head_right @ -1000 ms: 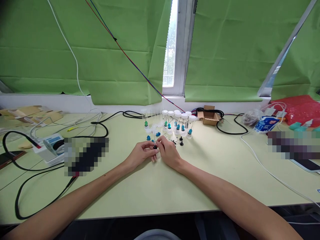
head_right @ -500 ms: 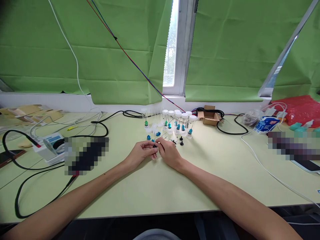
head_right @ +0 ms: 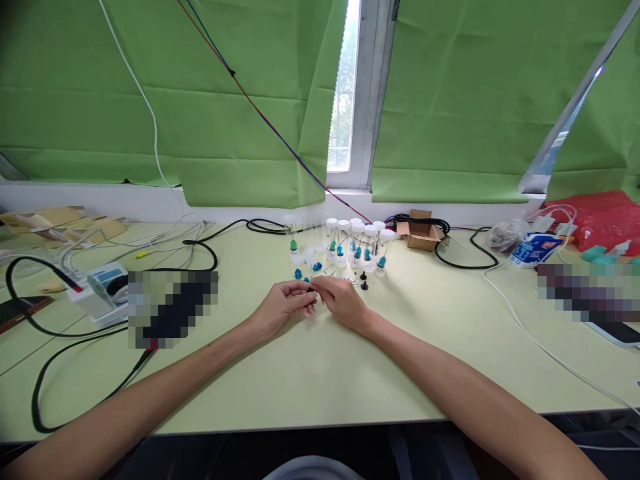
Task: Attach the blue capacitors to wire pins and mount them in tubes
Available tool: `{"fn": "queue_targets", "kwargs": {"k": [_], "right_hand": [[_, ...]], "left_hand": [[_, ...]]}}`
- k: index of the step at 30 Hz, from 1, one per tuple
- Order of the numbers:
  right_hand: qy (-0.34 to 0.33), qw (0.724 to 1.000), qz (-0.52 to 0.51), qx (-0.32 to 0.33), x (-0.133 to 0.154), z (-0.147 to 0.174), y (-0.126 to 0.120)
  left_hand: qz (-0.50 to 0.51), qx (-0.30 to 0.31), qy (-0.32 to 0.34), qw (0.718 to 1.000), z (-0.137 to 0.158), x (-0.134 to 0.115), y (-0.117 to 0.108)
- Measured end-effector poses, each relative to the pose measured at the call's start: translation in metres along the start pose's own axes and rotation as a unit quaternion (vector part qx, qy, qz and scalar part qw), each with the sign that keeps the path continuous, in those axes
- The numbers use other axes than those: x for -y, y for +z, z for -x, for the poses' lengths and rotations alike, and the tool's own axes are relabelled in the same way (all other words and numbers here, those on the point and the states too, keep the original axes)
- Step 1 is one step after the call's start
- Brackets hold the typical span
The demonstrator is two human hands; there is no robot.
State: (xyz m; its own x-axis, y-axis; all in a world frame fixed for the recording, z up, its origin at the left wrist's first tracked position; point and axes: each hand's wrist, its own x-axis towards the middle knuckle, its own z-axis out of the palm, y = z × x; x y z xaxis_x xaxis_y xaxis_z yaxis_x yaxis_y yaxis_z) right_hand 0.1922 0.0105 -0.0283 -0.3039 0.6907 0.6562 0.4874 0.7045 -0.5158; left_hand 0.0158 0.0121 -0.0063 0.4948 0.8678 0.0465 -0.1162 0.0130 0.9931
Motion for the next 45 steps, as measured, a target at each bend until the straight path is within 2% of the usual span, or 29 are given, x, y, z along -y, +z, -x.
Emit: {"fn": "queue_targets", "kwargs": {"k": [19,25,45], "right_hand": [[-0.066,0.998,-0.003,0.008,-0.008,0.001,-0.006],[-0.11,0.994,-0.011,-0.019,-0.011,0.0,-0.006],[-0.09,0.995,-0.047,-0.015,-0.008,0.0,-0.007]], "left_hand": [[0.025,0.019,0.006,0.999,0.002,0.0,0.002],[0.026,0.017,0.006,0.999,0.003,-0.002,0.004],[0.038,0.026,0.005,0.999,0.005,-0.002,0.005]]}}
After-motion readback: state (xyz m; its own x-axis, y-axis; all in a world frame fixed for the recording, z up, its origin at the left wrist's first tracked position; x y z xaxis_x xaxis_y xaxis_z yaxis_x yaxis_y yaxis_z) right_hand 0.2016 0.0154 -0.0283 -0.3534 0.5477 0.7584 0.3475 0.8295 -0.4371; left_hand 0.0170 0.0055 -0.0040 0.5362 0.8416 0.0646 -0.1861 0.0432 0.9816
